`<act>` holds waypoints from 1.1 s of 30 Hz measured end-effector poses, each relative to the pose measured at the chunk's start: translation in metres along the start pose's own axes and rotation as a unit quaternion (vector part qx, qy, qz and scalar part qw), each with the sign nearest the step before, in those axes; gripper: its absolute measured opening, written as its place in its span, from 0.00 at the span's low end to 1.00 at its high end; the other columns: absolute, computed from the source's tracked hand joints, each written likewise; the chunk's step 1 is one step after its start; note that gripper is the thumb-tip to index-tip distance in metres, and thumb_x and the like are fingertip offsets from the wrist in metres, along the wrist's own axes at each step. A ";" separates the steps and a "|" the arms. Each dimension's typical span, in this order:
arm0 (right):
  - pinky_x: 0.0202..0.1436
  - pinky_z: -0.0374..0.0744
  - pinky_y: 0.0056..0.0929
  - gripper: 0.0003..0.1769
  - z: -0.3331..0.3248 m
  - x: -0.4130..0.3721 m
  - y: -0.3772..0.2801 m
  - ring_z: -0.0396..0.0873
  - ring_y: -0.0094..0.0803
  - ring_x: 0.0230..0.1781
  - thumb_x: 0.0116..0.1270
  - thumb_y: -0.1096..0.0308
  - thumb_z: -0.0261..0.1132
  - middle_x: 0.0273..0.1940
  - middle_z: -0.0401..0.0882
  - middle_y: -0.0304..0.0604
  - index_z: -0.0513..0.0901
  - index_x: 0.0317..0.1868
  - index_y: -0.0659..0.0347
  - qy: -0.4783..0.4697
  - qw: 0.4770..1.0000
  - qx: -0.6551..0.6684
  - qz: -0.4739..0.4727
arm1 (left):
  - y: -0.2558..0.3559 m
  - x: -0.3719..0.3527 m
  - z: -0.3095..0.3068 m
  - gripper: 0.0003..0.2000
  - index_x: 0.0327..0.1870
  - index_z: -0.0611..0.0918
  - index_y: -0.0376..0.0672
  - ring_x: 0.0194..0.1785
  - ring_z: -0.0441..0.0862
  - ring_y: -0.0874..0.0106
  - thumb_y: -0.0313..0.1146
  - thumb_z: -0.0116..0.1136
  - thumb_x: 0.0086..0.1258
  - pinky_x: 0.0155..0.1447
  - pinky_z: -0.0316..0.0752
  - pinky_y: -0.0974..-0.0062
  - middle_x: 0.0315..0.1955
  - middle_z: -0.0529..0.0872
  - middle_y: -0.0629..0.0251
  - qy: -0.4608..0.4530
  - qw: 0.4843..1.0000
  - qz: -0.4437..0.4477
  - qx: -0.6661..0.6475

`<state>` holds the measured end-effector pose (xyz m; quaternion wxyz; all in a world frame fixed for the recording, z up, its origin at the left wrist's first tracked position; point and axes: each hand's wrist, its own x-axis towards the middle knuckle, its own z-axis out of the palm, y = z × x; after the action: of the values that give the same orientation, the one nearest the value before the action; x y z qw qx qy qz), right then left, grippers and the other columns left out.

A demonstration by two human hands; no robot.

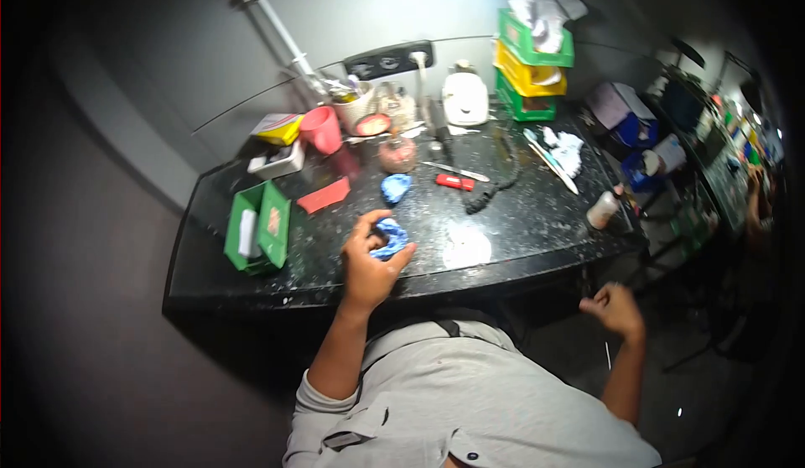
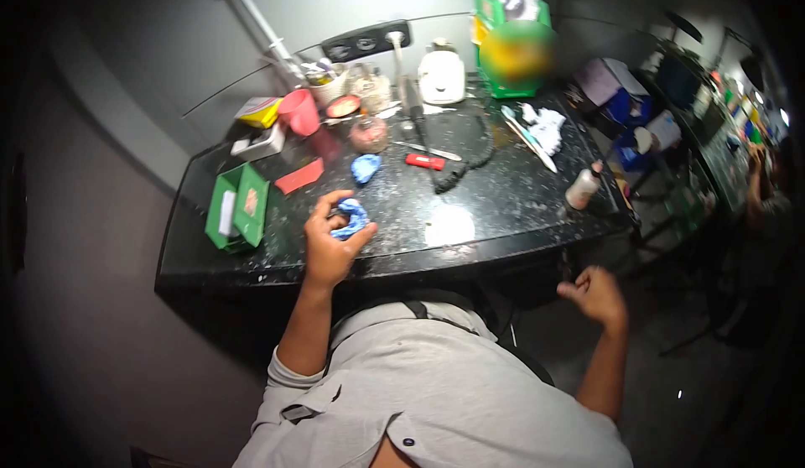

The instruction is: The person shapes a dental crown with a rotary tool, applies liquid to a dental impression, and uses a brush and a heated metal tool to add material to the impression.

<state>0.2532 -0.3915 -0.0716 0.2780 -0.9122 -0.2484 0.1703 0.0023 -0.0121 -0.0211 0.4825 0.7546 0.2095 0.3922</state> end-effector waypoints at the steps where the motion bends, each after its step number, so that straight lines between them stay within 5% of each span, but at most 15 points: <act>1: 0.42 0.80 0.40 0.34 0.024 0.000 0.015 0.84 0.49 0.37 0.47 0.48 0.81 0.35 0.84 0.58 0.80 0.38 0.72 0.019 0.998 -0.062 0.010 | -0.004 0.001 -0.002 0.27 0.56 0.76 0.37 0.34 0.78 0.82 0.21 0.73 0.53 0.38 0.74 0.83 0.33 0.80 0.68 0.018 0.998 0.028 0.055; 2: 0.49 0.78 0.46 0.36 0.050 0.003 0.028 0.80 0.63 0.46 0.49 0.47 0.79 0.41 0.82 0.66 0.78 0.42 0.73 0.063 0.993 -0.100 0.009 | -0.006 0.000 -0.004 0.27 0.56 0.77 0.37 0.32 0.76 0.83 0.22 0.74 0.52 0.37 0.73 0.83 0.32 0.81 0.68 0.034 0.992 0.054 0.109; 3: 0.50 0.78 0.45 0.36 0.076 0.014 0.047 0.80 0.64 0.47 0.51 0.50 0.79 0.40 0.83 0.64 0.78 0.48 0.73 0.094 0.991 -0.097 0.017 | -0.005 0.001 -0.006 0.28 0.56 0.79 0.37 0.30 0.74 0.81 0.24 0.74 0.50 0.37 0.73 0.81 0.33 0.80 0.67 0.056 0.987 0.070 0.134; 6: 0.43 0.75 0.42 0.22 0.115 0.030 0.045 0.80 0.48 0.35 0.62 0.59 0.73 0.34 0.82 0.57 0.80 0.44 0.72 0.176 0.979 0.098 -0.015 | -0.001 -0.001 -0.019 0.29 0.57 0.80 0.37 0.35 0.75 0.76 0.25 0.74 0.49 0.41 0.73 0.77 0.37 0.79 0.65 0.088 0.977 0.090 0.171; 9: 0.37 0.73 0.37 0.15 0.133 0.036 0.053 0.73 0.36 0.28 0.67 0.63 0.69 0.29 0.80 0.48 0.80 0.37 0.69 0.260 0.958 0.106 -0.058 | -0.003 -0.009 -0.037 0.30 0.59 0.79 0.38 0.36 0.75 0.76 0.24 0.73 0.49 0.41 0.74 0.77 0.37 0.79 0.65 0.114 0.969 0.112 0.188; 14: 0.32 0.74 0.30 0.12 0.085 -0.003 0.015 0.70 0.22 0.26 0.69 0.68 0.65 0.25 0.70 0.38 0.74 0.32 0.67 0.139 0.965 0.204 -0.089 | 0.004 -0.030 -0.071 0.31 0.61 0.79 0.39 0.38 0.76 0.76 0.24 0.72 0.51 0.45 0.74 0.77 0.39 0.78 0.65 0.165 0.964 0.109 0.176; 20: 0.27 0.69 0.22 0.13 -0.001 -0.048 -0.055 0.71 0.22 0.23 0.60 0.70 0.68 0.35 0.79 0.42 0.76 0.25 0.68 -0.023 0.951 0.185 -0.247 | 0.017 -0.059 -0.104 0.31 0.63 0.77 0.38 0.39 0.75 0.79 0.23 0.70 0.52 0.46 0.73 0.80 0.43 0.80 0.66 0.232 0.948 0.119 0.184; 22: 0.19 0.63 0.22 0.19 -0.020 -0.059 -0.074 0.69 0.21 0.15 0.60 0.61 0.71 0.22 0.78 0.44 0.77 0.21 0.68 -0.141 0.933 0.222 -0.244 | 0.024 -0.067 -0.111 0.31 0.63 0.77 0.37 0.38 0.75 0.80 0.22 0.70 0.53 0.45 0.73 0.81 0.44 0.80 0.66 0.242 0.944 0.122 0.188; 26: 0.18 0.64 0.23 0.27 -0.021 -0.048 -0.108 0.71 0.24 0.15 0.58 0.49 0.71 0.20 0.77 0.44 0.79 0.21 0.68 -0.105 0.878 0.266 -0.384 | 0.038 -0.082 -0.115 0.31 0.63 0.77 0.38 0.38 0.75 0.80 0.21 0.69 0.54 0.45 0.73 0.81 0.46 0.81 0.65 0.260 0.935 0.148 0.188; 32: 0.22 0.74 0.23 0.16 0.015 -0.059 -0.219 0.79 0.29 0.20 0.53 0.69 0.77 0.24 0.82 0.46 0.75 0.21 0.63 -0.051 0.789 0.314 -0.526 | 0.058 -0.096 -0.114 0.29 0.61 0.79 0.40 0.43 0.76 0.72 0.19 0.70 0.53 0.44 0.74 0.78 0.50 0.79 0.57 0.273 0.863 0.271 0.328; 33: 0.20 0.73 0.22 0.18 0.026 -0.054 -0.231 0.80 0.30 0.18 0.51 0.72 0.78 0.25 0.83 0.48 0.73 0.22 0.63 -0.057 0.737 0.322 -0.592 | 0.061 -0.097 -0.114 0.29 0.60 0.79 0.40 0.46 0.78 0.69 0.19 0.71 0.52 0.46 0.75 0.75 0.50 0.79 0.56 0.273 0.859 0.273 0.337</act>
<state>0.1144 -0.2428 0.0537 0.5850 -0.4258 -0.6839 0.0930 -0.1511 -0.0424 0.0211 -0.0038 0.7606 0.2378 0.6041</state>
